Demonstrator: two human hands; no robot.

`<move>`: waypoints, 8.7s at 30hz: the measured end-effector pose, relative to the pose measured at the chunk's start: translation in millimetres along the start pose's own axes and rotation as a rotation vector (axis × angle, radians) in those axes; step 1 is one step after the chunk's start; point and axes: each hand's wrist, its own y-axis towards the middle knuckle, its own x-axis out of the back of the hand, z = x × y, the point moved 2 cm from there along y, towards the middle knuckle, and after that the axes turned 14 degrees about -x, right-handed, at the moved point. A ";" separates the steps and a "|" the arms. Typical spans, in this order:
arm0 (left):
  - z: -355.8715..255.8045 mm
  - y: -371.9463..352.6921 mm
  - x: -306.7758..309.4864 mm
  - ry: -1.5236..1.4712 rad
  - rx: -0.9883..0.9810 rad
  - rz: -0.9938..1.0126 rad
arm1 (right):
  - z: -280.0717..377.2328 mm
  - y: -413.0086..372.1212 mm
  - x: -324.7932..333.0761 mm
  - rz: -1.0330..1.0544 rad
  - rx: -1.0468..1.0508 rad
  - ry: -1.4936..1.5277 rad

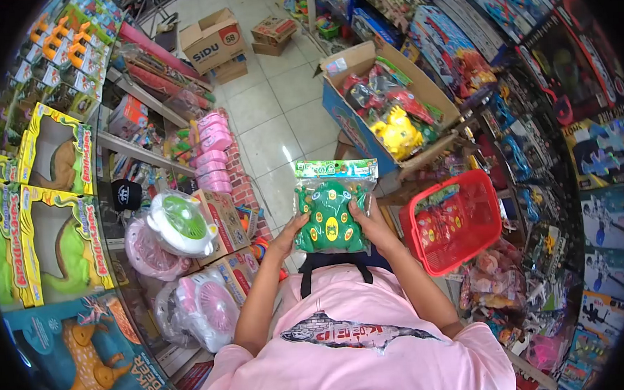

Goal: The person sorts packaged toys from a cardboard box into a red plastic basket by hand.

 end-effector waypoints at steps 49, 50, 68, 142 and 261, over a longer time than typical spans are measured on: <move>272.1 66.7 -364.9 0.554 -0.288 -0.128 | -160.9 -52.7 427.2 0.026 -0.189 -0.103; 286.7 71.7 -364.1 0.617 -0.274 -0.196 | -159.2 -44.3 424.5 0.069 -0.247 -0.102; 288.6 96.6 -382.3 1.008 -0.296 -0.756 | -213.7 73.7 414.7 -0.041 0.020 -0.828; 633.4 -505.8 -120.3 0.087 0.888 -0.713 | -475.9 -42.7 357.5 0.017 -0.930 -1.345; -267.5 653.7 -128.8 0.502 -0.439 1.417 | 246.2 283.2 90.7 -0.990 -0.035 1.006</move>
